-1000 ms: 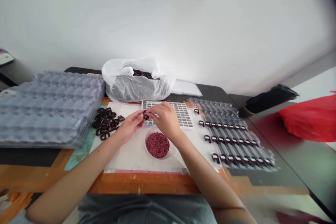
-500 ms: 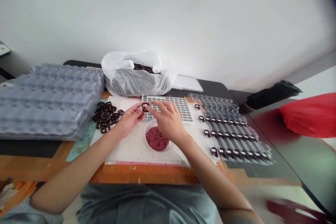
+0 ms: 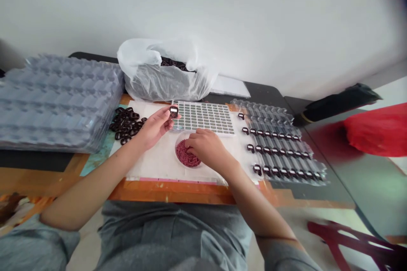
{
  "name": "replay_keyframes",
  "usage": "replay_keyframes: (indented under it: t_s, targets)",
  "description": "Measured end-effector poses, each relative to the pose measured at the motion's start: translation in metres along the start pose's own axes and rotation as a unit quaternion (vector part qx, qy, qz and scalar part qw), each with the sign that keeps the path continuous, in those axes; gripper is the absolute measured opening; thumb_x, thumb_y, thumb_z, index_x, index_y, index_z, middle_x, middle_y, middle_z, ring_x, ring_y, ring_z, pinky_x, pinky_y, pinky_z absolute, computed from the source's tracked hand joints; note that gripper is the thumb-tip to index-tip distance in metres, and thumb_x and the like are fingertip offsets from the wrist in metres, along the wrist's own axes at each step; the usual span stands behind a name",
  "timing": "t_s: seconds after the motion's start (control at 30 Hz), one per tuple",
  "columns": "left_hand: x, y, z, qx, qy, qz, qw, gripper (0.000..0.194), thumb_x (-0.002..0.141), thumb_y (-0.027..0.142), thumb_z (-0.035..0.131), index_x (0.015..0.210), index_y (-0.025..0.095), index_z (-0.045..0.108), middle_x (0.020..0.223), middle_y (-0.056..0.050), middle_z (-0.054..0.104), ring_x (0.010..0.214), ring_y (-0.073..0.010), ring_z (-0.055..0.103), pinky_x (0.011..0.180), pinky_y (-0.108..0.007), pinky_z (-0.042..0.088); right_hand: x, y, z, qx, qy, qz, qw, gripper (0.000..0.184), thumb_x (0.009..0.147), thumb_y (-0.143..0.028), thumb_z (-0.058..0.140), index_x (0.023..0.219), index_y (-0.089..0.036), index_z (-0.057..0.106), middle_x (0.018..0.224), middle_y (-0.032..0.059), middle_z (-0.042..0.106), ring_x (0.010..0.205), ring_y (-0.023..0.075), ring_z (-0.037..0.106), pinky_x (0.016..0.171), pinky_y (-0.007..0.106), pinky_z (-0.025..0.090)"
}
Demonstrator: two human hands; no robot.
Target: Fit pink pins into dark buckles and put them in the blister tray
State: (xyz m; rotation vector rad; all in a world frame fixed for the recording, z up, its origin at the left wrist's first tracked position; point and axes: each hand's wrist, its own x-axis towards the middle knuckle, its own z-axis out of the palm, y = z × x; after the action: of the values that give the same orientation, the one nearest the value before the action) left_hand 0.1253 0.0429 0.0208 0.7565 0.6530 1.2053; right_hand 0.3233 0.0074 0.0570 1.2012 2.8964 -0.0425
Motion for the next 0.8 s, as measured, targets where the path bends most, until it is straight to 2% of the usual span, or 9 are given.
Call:
replay_keyframes:
  t_s: [0.13,0.43,0.57,0.7,0.8]
  targets:
    - [-0.001,-0.001,0.001,0.004,-0.001,-0.006,1.0,0.038,0.077,0.039,0.078,0.108,0.019,0.07,0.088,-0.005,0.071,0.061,-0.0083,0.051,0.06,-0.022,0.041,0.0,0.003,0.0,0.003,0.006,0.004,1.0,0.014,0.087,-0.017,0.064,0.076,-0.022,0.071,0.079,0.0019,0.072,0.077,0.0188,0.056,0.067,0.033,0.031]
    - [-0.005,-0.003,0.005,0.014,-0.009,-0.021,1.0,0.036,0.079,0.038,0.075,0.11,0.02,0.071,0.087,-0.004,0.071,0.063,-0.0089,0.052,0.062,-0.023,0.041,-0.006,0.014,-0.001,0.09,0.081,0.001,0.993,0.017,0.091,-0.014,0.058,0.087,-0.023,0.072,0.082,0.0006,0.072,0.079,0.0166,0.058,0.071,0.031,0.035]
    - [-0.008,-0.005,0.006,0.043,-0.018,-0.018,0.999,0.037,0.079,0.037,0.075,0.111,0.021,0.072,0.088,-0.005,0.072,0.065,-0.0104,0.053,0.066,-0.025,0.042,-0.007,0.013,-0.002,0.147,0.183,0.032,0.971,0.012,0.09,-0.023,0.063,0.086,-0.025,0.073,0.088,-0.0004,0.074,0.086,0.0181,0.059,0.079,0.032,0.04]
    - [-0.014,-0.005,0.009,0.102,-0.042,-0.035,0.993,0.038,0.082,0.039,0.073,0.116,0.023,0.072,0.09,-0.006,0.072,0.067,-0.0115,0.053,0.071,-0.027,0.042,-0.008,0.008,-0.006,0.208,0.307,0.105,0.923,0.009,0.088,-0.031,0.067,0.084,-0.028,0.075,0.087,-0.0009,0.075,0.084,0.0184,0.061,0.082,0.034,0.044]
    - [-0.016,-0.004,0.01,0.145,-0.042,-0.026,0.988,0.036,0.082,0.038,0.072,0.115,0.024,0.073,0.084,-0.004,0.07,0.068,-0.0124,0.052,0.071,-0.027,0.041,-0.008,0.004,-0.009,0.198,0.341,0.153,0.906,0.013,0.089,-0.037,0.066,0.083,-0.031,0.076,0.085,-0.0007,0.075,0.085,0.0202,0.061,0.084,0.037,0.043]
